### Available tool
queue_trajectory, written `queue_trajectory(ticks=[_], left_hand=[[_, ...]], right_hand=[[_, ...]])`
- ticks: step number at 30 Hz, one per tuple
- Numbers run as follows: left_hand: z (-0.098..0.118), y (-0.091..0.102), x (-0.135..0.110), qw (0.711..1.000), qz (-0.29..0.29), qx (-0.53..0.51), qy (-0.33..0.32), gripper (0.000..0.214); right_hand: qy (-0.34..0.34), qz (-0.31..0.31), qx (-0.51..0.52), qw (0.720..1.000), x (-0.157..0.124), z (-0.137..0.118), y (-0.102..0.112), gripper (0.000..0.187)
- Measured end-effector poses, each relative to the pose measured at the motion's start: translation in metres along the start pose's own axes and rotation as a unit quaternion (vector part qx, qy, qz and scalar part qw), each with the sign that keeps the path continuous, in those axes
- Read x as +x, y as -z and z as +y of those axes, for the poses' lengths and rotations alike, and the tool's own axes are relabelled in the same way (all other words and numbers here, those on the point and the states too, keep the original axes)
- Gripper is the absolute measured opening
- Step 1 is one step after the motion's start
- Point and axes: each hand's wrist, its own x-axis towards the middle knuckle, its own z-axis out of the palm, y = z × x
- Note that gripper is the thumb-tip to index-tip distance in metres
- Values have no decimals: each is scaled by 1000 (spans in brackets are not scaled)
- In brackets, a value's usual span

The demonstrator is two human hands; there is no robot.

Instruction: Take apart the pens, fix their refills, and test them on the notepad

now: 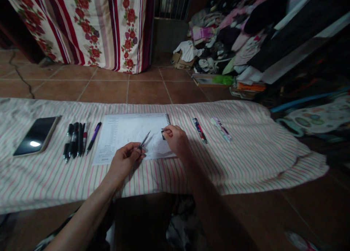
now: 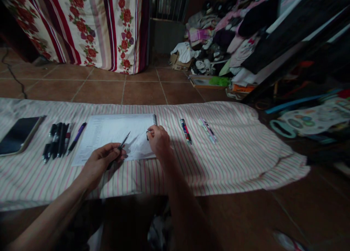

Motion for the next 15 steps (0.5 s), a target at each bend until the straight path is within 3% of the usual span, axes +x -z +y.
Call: queue_trajectory(ticks=[15], left_hand=[[11,11,-5,1000,18,-11,-9,25]], right_hand=[[-29,-50,-130,990,-5,-11,-2,7]])
